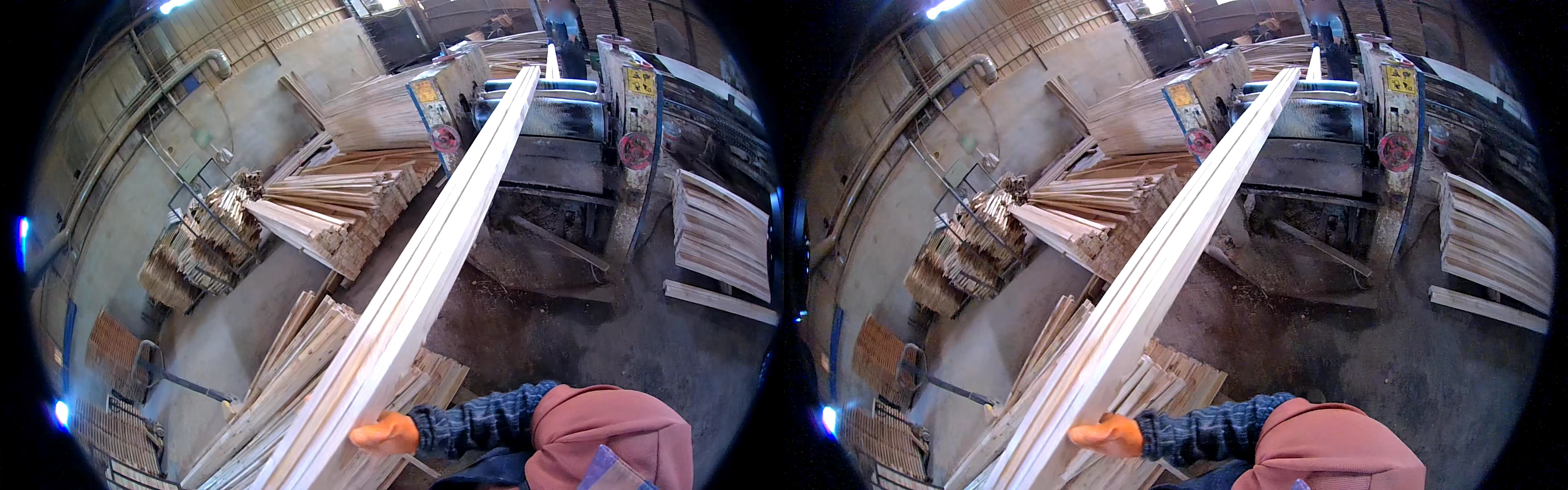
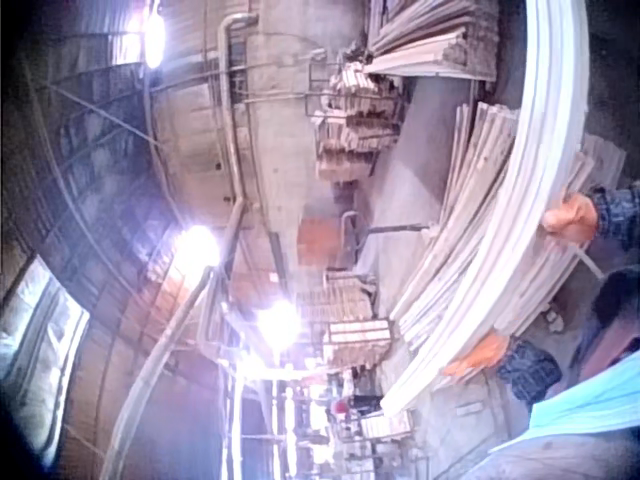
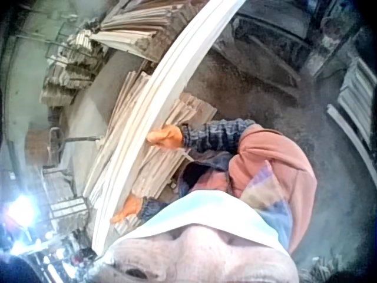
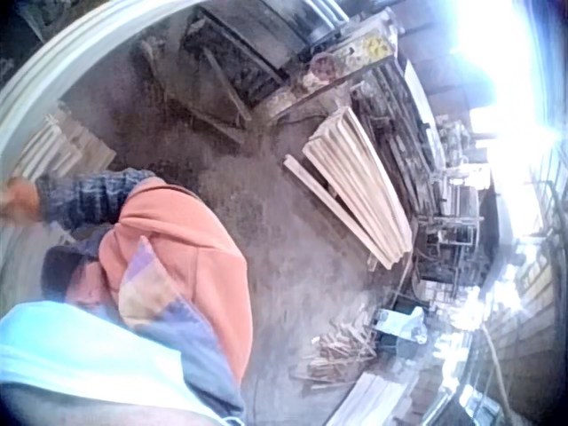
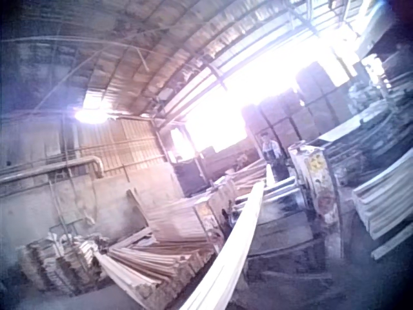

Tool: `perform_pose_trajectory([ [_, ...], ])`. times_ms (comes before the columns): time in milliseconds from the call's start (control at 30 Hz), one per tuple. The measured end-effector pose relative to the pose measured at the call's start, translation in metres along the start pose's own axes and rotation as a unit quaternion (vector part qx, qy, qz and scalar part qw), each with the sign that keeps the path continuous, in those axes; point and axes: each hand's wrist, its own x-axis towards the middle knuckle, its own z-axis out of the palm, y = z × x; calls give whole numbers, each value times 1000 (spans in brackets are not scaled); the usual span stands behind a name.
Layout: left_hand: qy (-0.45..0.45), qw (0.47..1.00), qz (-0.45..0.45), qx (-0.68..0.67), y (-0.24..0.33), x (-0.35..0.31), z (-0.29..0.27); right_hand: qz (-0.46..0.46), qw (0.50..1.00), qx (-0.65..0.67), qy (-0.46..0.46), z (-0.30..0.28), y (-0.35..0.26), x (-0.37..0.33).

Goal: The person picks up several curved wood moulding pieces, carries them to a roller machine, and feeds them into the rollers one at a time while another worker manages them on the opposite side.

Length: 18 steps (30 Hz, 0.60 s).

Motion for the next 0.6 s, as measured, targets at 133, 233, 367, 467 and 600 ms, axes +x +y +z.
perform_pose_trajectory([
  [133,-13,999,9,50,19,11,3,-14,1000,11,-1,-14,-94,-16],
  [233,-20,997,12,78,19,18,8,-81,996,-3,48,24,-167,-10],
  [367,-20,995,15,93,22,23,21,-127,984,-73,105,41,-169,-1],
  [467,-12,994,19,109,24,26,25,-94,988,-53,108,52,-137,-3],
  [600,-6,991,17,129,22,31,24,-73,990,-48,114,47,-113,-4],
])
